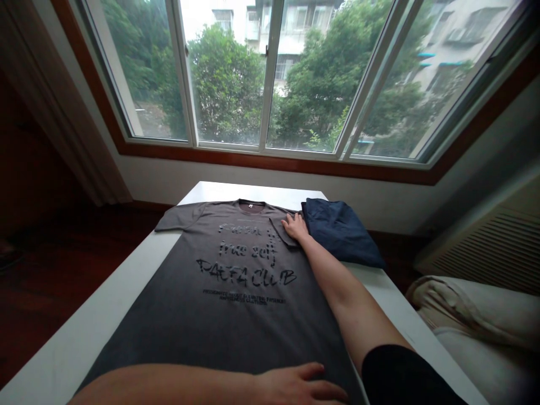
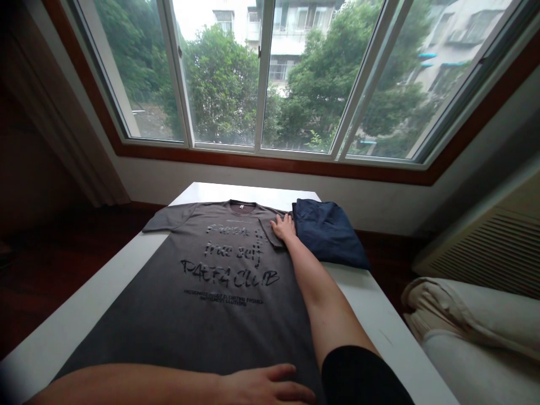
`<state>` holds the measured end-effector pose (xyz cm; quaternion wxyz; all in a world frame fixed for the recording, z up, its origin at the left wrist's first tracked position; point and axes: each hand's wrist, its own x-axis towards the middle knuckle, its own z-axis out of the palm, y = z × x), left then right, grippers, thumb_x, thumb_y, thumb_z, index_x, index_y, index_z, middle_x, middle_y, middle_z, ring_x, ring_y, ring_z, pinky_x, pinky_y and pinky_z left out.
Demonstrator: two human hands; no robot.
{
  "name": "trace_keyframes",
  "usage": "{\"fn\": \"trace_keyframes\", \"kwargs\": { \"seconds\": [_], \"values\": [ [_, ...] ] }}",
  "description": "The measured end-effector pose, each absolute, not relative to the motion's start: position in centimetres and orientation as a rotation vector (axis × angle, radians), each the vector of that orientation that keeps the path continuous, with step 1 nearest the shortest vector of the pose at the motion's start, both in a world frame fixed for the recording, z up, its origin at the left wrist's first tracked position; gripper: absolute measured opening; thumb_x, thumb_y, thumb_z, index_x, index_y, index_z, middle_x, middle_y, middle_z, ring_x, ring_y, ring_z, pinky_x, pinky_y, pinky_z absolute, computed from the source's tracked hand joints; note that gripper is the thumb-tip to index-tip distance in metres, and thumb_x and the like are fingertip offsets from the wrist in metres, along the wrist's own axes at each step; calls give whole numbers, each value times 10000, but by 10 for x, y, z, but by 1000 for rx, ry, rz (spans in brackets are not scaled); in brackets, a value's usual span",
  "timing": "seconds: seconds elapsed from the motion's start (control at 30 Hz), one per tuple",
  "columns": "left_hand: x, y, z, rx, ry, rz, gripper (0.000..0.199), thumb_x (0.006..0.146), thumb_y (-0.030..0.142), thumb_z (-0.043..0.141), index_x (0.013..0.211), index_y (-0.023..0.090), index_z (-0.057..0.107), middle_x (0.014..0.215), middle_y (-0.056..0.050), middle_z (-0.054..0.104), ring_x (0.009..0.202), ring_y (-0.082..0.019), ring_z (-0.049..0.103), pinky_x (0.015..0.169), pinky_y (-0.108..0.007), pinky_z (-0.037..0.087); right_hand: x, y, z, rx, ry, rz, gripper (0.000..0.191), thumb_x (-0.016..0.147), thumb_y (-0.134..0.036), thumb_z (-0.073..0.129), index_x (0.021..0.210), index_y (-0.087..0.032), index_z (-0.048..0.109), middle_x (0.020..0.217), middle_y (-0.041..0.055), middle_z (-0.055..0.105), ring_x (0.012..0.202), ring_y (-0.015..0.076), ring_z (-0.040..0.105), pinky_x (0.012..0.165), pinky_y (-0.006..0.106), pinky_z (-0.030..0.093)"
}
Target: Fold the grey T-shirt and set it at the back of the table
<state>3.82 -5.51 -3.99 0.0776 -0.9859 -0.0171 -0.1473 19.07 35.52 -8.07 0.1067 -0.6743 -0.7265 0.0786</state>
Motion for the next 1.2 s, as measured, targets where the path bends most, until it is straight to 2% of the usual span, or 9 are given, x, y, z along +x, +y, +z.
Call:
{"fn": "trace_keyframes", "kwargs": {
  "seconds": [0.13,0.33,0.5,0.6,0.67,0.8,1.0,1.2],
  "values": [
    [9,-60,-41,-2949,-211,-417,426,1085,363,391,1468,339,578,1631,-11,425,1508,-223,387,1128,-420,466,191,353,-78,-1967,-2142,245,716,1029,-621,387,1590,-176,413,1682,205,223,1567,342,179,1244,522,164],
    [2,-80,-68,-2951,-295,-350,483,1091,372,378,1570,372,436,1666,-10,366,1514,-228,379,1136,-446,461,193,345,-70,-1950,-2182,227,680,1042,-587,388,1577,-168,432,1674,197,258,1563,320,198,1248,487,166],
    [5,-80,-74,-2944,-299,-348,425,1093,315,418,1497,385,528,1638,45,417,1492,-191,414,1139,-393,470,171,325,-63,-1823,-2190,2,598,1059,-506,409,1555,-176,468,1676,178,266,1559,311,215,1250,477,170],
    [5,-76,-75,-2890,-259,-375,367,1094,322,429,1401,299,630,1590,33,490,1434,-170,486,1099,-347,510,154,306,-64,-1555,-2305,-136,543,1061,-467,425,1542,-225,493,1697,119,241,1549,269,247,1257,426,178],
    [4,-75,-76,-2867,-252,-399,374,1098,310,404,1379,274,649,1587,24,494,1427,-167,493,1083,-340,522,148,293,-67,-1496,-2357,-134,529,1061,-474,429,1527,-241,518,1682,108,285,1533,263,289,1253,421,203],
    [3,-79,-74,-2894,-270,-429,409,1076,292,435,1450,351,589,1598,11,481,1445,-198,478,1067,-385,527,148,274,-73,-1615,-2441,52,545,1051,-518,449,1522,-257,529,1620,126,404,1502,292,354,1229,467,267],
    [-2,-87,-56,-2873,-264,-442,432,1085,375,409,1495,356,544,1623,-7,439,1471,-223,441,1097,-412,493,151,245,-76,-1568,-2534,81,586,1066,-552,396,1584,-282,443,1671,112,312,1547,296,277,1250,472,227],
    [-6,-95,-30,-3010,-284,-367,477,1097,406,326,1527,306,508,1636,-39,419,1502,-247,398,1158,-454,426,155,211,-82,-1520,-2592,107,661,1045,-598,420,1611,-258,397,1693,117,254,1579,304,188,1260,452,205]
  ]
}}
